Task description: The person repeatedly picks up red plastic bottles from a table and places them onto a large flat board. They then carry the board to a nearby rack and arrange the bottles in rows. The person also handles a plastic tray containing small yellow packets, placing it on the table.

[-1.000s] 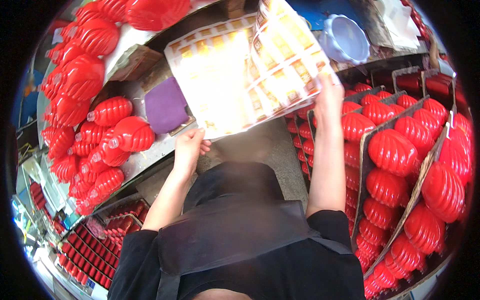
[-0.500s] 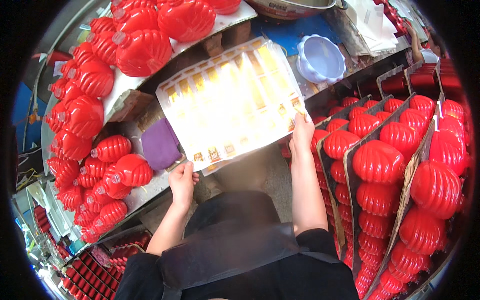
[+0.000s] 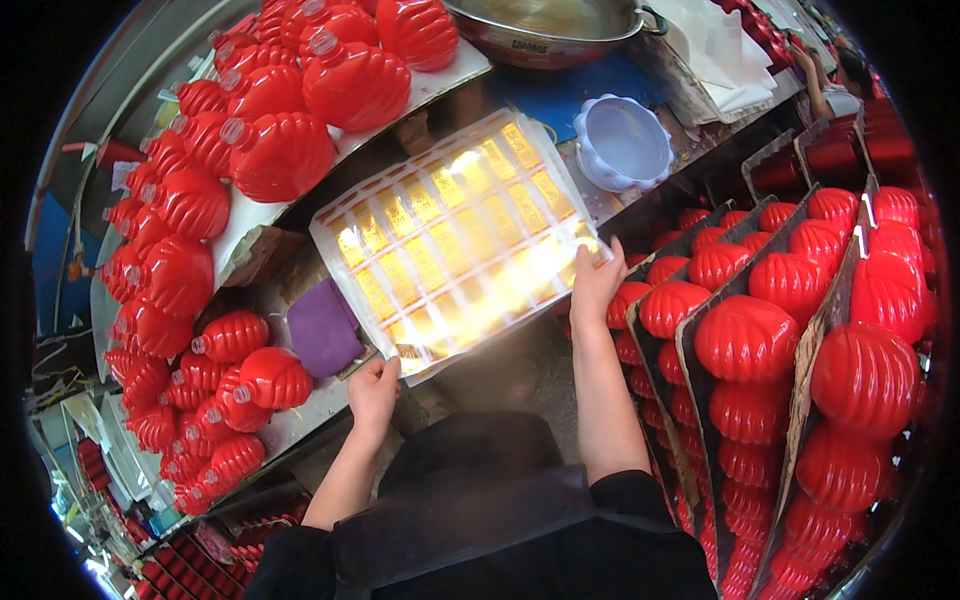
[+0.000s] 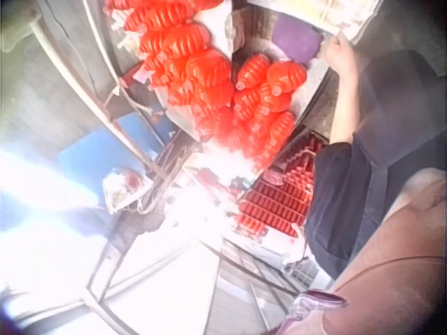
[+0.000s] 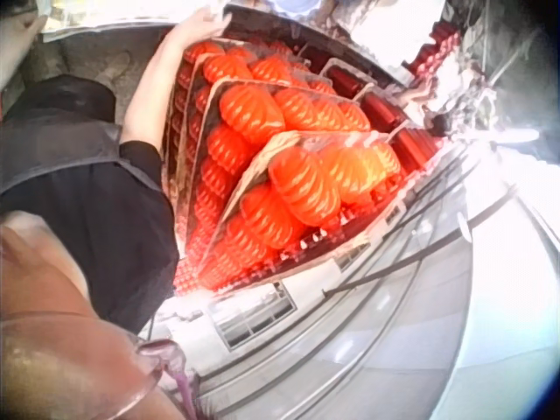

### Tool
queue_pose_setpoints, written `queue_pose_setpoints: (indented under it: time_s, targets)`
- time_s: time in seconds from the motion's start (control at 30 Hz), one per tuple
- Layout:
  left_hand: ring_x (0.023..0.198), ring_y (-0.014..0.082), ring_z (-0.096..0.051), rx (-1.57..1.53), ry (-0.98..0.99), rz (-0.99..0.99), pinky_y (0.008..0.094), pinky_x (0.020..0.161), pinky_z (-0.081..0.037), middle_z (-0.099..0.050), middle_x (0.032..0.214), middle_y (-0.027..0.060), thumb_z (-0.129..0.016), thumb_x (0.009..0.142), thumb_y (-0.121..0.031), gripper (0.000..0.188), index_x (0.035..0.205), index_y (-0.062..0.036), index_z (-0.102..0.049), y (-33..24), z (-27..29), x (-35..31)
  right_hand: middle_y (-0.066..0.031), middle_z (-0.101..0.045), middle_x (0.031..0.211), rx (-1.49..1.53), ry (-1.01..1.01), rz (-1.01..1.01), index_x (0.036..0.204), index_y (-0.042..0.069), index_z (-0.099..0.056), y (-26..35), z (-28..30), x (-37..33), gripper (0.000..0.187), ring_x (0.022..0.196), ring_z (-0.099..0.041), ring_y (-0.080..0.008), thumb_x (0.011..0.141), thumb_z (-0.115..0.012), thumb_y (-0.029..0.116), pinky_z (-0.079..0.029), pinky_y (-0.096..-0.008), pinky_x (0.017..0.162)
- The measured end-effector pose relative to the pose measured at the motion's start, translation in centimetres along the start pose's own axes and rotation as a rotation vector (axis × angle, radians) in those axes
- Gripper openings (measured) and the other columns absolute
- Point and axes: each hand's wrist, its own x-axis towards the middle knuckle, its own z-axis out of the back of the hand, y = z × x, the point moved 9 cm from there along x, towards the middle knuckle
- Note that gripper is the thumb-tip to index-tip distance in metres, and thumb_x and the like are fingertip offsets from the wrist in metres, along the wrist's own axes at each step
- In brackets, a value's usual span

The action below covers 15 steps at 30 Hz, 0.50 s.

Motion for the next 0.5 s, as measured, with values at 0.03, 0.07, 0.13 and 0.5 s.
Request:
queue_pose_setpoints:
  time_s: [0.03, 0.07, 0.13, 0.5]
  targets:
    - [0.072, 0.0342, -0.068, 0.076, 0.004, -0.001, 0.0413, 0.07, -0.05, -0.068, 0.075, 0.0214, -0.06, 0.093, -0.039, 0.042, 0.085, 0.0004, -0.071, -0.1, 0.0, 0.1, -0.0258, -0.027, 0.155, 0.053, 0.018, -0.189, 0.148, -0.002, -0.037, -2.8, -0.3, -0.5, 0.071, 0.136, -0.042, -0.0295, 0.092, -0.071, 0.027, -0.042, -0.0384, 0.107]
    - [0.075, 0.0366, -0.068, 0.063, 0.017, -0.015, 0.0427, 0.071, -0.05, -0.068, 0.077, 0.022, -0.06, 0.093, -0.041, 0.043, 0.085, 0.0001, -0.071, -0.2, 0.1, 0.2, -0.0235, -0.034, 0.152, 0.221, 0.056, -0.403, 0.148, 0.001, -0.039, -5.7, -1.2, -1.8, 0.069, 0.135, -0.045, -0.0295, 0.094, -0.069, 0.029, -0.042, -0.04, 0.107]
    - [0.08, 0.0416, -0.067, 0.066, 0.041, 0.012, 0.0455, 0.073, -0.05, -0.069, 0.08, 0.0234, -0.06, 0.093, -0.044, 0.045, 0.085, -0.0006, -0.071, -0.2, 0.2, 0.3, -0.0179, -0.046, 0.146, 0.664, 0.284, -0.76, 0.147, 0.005, -0.041, -8.7, -4.4, -5.2, 0.062, 0.131, -0.051, -0.0293, 0.097, -0.065, 0.032, -0.044, -0.0432, 0.107]
    - [0.068, 0.0349, -0.065, 0.22, -0.138, -0.714, 0.0414, 0.062, -0.05, -0.063, 0.069, 0.0171, -0.069, 0.089, -0.018, 0.019, 0.079, -0.0012, -0.068, -13.6, 3.4, -3.0, -0.0126, -0.059, 0.133, 0.899, 0.39, -0.575, 0.14, -0.001, -0.047, 1.3, -5.3, -8.7, 0.055, 0.12, -0.06, -0.025, 0.087, -0.063, -0.005, -0.049, -0.0397, 0.101]
